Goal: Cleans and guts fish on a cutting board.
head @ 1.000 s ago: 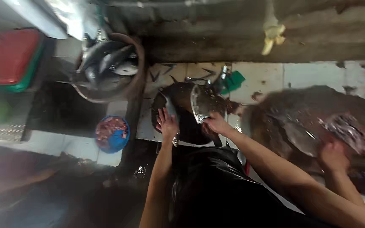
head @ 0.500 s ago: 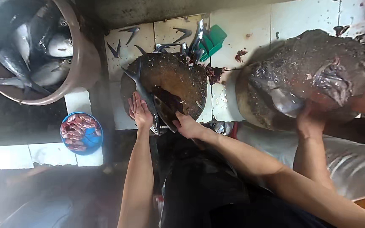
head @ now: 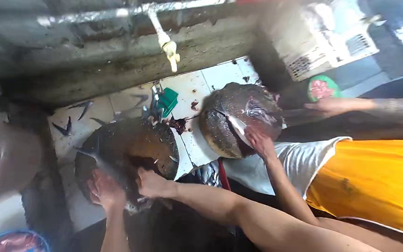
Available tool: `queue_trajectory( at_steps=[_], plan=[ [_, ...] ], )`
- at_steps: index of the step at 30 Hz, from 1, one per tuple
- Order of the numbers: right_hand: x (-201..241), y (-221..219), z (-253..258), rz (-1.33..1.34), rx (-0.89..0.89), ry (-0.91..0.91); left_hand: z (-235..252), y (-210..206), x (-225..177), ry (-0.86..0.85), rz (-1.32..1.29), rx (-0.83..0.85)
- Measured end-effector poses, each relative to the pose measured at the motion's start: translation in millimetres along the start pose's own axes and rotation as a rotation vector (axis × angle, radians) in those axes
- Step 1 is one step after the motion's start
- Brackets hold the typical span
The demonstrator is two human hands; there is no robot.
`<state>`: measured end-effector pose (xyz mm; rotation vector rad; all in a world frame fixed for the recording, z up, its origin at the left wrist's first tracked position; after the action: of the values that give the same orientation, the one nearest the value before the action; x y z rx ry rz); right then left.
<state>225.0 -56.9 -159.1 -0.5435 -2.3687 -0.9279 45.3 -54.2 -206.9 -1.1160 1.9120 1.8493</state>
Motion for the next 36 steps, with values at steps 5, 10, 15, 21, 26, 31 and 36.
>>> queue_trajectory(
  at_steps=[5,10,15,21,26,31,36],
  plan=[
    [2.4,5.1,-22.4,-0.061,0.028,-0.029,-8.3,6.8,-15.6,0.015,-0.01,0.019],
    [-16.9,-23.2,-8.9,0.038,-0.049,-0.027,-4.9,-0.7,-1.2,0.032,-0.003,-0.001],
    [-43.2,-35.8,-69.7,-0.067,0.237,-0.024,-0.5,-5.8,7.7,-0.009,0.014,0.015],
    [-46.3,-47.6,-57.3,0.061,0.186,-0.102,2.9,-6.7,7.5,0.022,0.021,0.048],
    [-29.6,-37.3,-7.2,0.206,0.115,-0.129,14.4,-4.7,8.2,0.039,0.038,0.113],
    [-40.8,-40.2,-1.4,0.218,0.13,-0.1,31.0,-6.8,10.7,0.059,0.052,0.12],
    [-37.8,-36.7,3.6,0.298,0.188,-0.088,63.2,-3.3,13.1,0.073,0.109,0.149]
  ],
)
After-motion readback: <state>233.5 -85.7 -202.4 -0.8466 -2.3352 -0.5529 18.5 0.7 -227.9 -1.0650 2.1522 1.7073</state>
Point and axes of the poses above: each hand's wrist, its own z-axis towards the middle knuckle, its own y-axis out of the back of the hand, x = y × z, the point moved 4 cm from there along z, towards the middle knuckle, and after that the axes turned 14 degrees about -z, right-handed, at the moved point
